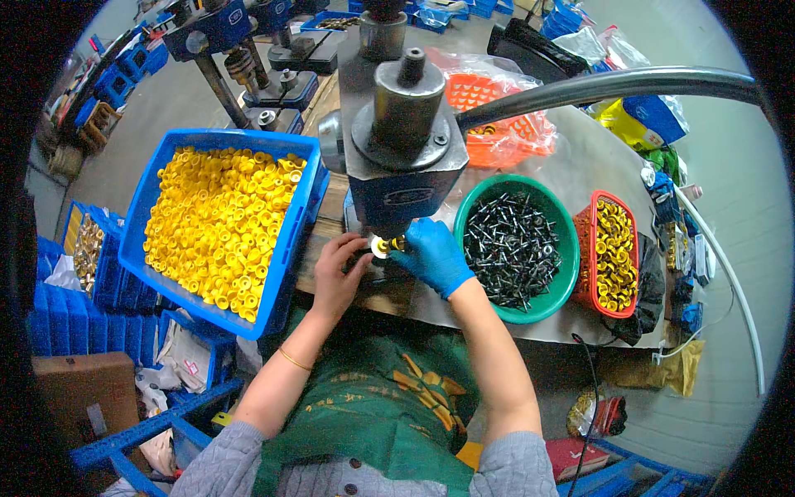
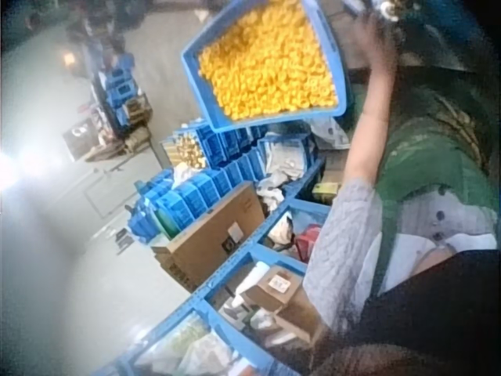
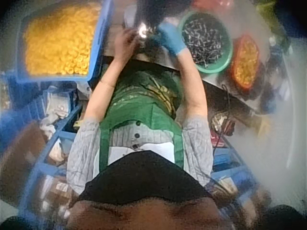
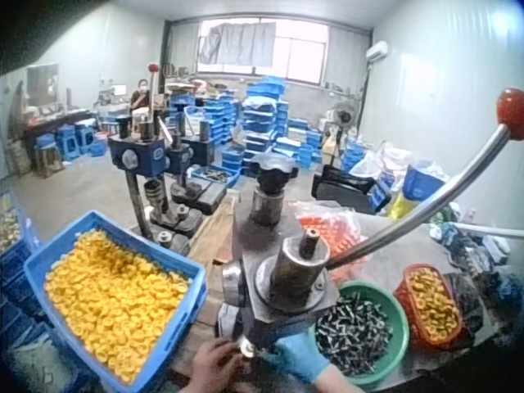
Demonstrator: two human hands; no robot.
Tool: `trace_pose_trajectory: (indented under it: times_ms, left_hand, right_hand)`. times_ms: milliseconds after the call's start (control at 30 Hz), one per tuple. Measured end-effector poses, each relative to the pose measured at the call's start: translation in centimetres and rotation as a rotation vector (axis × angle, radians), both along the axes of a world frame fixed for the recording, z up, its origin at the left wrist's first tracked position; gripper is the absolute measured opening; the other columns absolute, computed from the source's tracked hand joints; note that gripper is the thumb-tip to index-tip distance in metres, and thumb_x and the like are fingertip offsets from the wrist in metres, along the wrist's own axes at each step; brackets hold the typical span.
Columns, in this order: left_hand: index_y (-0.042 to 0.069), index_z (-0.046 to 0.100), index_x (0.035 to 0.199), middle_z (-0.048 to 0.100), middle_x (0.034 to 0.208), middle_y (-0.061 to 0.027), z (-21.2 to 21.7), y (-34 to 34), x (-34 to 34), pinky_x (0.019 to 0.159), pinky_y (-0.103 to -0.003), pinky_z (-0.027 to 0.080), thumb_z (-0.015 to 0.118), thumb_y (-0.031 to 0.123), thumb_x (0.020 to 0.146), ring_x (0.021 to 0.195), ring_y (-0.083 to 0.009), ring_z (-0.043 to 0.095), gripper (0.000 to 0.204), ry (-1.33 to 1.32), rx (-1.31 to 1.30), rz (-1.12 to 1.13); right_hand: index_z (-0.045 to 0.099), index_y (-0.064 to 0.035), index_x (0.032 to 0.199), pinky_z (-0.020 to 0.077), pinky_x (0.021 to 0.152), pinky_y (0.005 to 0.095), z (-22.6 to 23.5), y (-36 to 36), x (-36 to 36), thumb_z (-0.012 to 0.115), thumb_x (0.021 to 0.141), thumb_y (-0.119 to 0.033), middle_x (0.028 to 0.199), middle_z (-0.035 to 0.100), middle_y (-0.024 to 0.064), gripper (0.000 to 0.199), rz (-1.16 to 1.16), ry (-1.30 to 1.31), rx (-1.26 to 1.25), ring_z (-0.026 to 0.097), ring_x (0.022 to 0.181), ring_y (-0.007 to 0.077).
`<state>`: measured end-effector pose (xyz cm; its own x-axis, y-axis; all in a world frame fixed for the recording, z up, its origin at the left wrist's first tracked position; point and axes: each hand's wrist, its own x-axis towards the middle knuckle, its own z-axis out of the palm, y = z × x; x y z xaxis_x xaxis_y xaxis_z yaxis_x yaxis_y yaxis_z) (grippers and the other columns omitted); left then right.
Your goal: The person assembles parts by placing plastic caps and metal pins into a manual press machine and pulling the lever to press them together.
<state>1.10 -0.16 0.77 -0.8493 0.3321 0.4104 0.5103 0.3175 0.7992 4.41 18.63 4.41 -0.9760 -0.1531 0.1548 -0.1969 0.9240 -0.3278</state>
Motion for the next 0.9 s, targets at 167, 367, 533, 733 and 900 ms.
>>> trace_pose_trajectory:
  times_ms: [167, 367, 533, 733, 900]
  left_hand:
    - [0.001, 0.06, 0.093, 0.056, 0.098, -0.0114, 0.1, -0.8, 0.4, 0.071, -0.029, 0.046, 0.066, 0.006, 0.071, 0.084, -0.0236, 0.056, 0.023, -0.107, 0.04, 0.036]
    - [0.001, 0.059, 0.093, 0.055, 0.098, -0.0112, 0.7, -1.1, 0.5, 0.07, -0.029, 0.046, 0.066, 0.005, 0.072, 0.083, -0.0226, 0.056, 0.023, -0.088, 0.068, 0.042]
    - [0.001, 0.059, 0.093, 0.055, 0.097, -0.0112, 1.2, -0.6, 0.8, 0.069, -0.028, 0.045, 0.065, 0.005, 0.072, 0.08, -0.0221, 0.055, 0.022, -0.125, 0.085, 0.016]
    - [0.003, 0.06, 0.093, 0.055, 0.097, -0.0112, 0.5, -1.7, 0.8, 0.068, -0.03, 0.045, 0.065, 0.006, 0.072, 0.082, -0.0246, 0.055, 0.022, -0.076, 0.059, 0.046]
    - [0.002, 0.059, 0.094, 0.055, 0.097, -0.0112, 1.5, 0.5, 1.2, 0.068, -0.03, 0.045, 0.064, 0.006, 0.072, 0.079, -0.0235, 0.055, 0.023, -0.071, 0.135, -0.04]
  right_hand:
    - [0.058, -0.0059, 0.091, 0.0451, 0.062, 0.0405, 0.0, -0.9, -1.5, 0.069, 0.065, -0.026, 0.086, 0.059, 0.0188, 0.035, 0.032, -0.001, -0.191, 0.056, 0.076, 0.0351]
    - [0.059, -0.0099, 0.096, 0.0453, 0.066, 0.0413, -1.3, -1.5, -1.3, 0.069, 0.066, -0.024, 0.09, 0.059, 0.017, 0.035, -0.009, -0.045, -0.378, 0.055, 0.08, 0.0373]
    - [0.06, -0.0064, 0.092, 0.0453, 0.067, 0.0398, -2.5, 0.1, -0.5, 0.067, 0.068, -0.021, 0.091, 0.058, 0.0193, 0.028, -0.035, -0.011, -0.342, 0.057, 0.078, 0.0338]
    - [0.055, -0.0012, 0.108, 0.0412, 0.085, 0.0336, 15.3, 4.7, 0.3, 0.046, 0.085, -0.011, 0.105, 0.055, 0.0123, 0.027, -0.279, 0.651, -0.368, 0.054, 0.093, 0.025]
    - [0.037, 0.0004, 0.121, 0.0352, 0.092, 0.0329, 24.0, 38.2, 20.8, 0.047, 0.084, -0.008, 0.121, 0.041, 0.0137, 0.04, -0.286, 0.324, -0.357, 0.045, 0.107, 0.0243]
